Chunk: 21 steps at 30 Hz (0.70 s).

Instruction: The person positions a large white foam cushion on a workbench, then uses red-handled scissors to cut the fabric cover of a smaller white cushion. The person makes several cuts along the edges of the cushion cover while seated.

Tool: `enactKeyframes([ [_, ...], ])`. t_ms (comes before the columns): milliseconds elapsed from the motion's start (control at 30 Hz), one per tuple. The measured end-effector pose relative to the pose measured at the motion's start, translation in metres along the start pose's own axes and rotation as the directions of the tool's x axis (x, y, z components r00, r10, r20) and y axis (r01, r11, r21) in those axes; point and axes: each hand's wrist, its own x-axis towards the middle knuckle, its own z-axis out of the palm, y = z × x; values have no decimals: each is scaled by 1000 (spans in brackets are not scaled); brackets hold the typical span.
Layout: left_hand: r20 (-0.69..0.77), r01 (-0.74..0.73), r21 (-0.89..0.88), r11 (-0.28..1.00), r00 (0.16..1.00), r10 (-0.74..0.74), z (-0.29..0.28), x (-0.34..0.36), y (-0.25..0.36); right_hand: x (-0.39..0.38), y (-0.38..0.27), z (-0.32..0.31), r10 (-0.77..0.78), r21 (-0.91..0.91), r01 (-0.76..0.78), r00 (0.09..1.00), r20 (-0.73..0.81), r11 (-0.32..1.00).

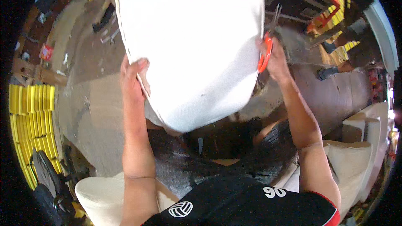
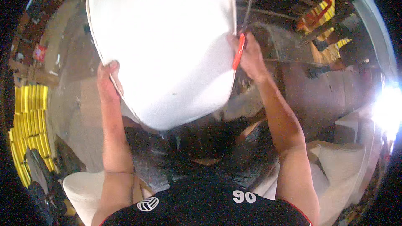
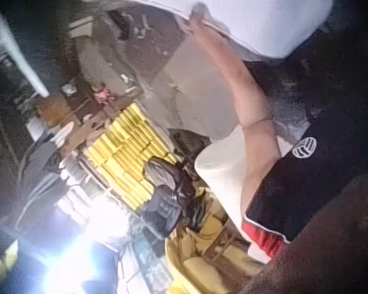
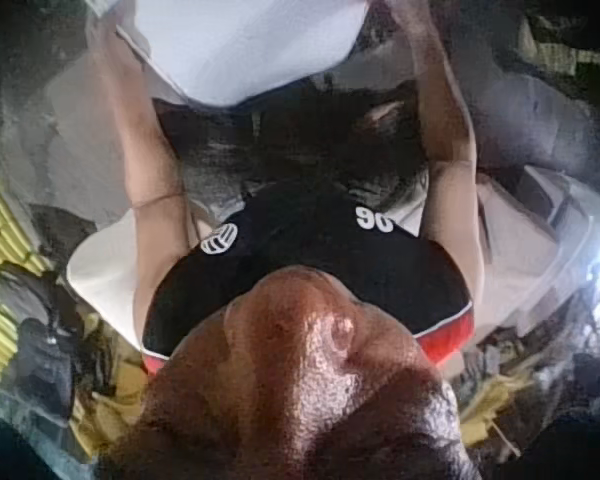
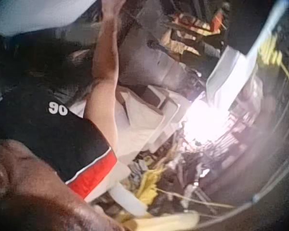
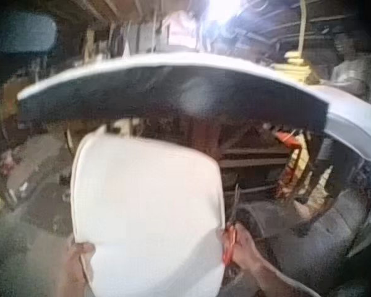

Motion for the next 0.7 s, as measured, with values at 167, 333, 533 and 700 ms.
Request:
enactKeyframes([
  [167,-54,10,13,1000,999,-10,-16,14,-6,-34,-31,-20,-145,352,159,987,-67,922],
  [333,-201,0,211,978,979,44,8,9,3,-71,-57,-38,-101,575,104,994,-38,811],
  [533,-23,-1,200,980,1000,6,23,19,-26,-88,-58,-48,-105,505,136,991,-88,852],
  [700,0,7,159,987,1000,-7,53,27,-36,-83,-58,-58,-16,491,96,986,-164,866],
])
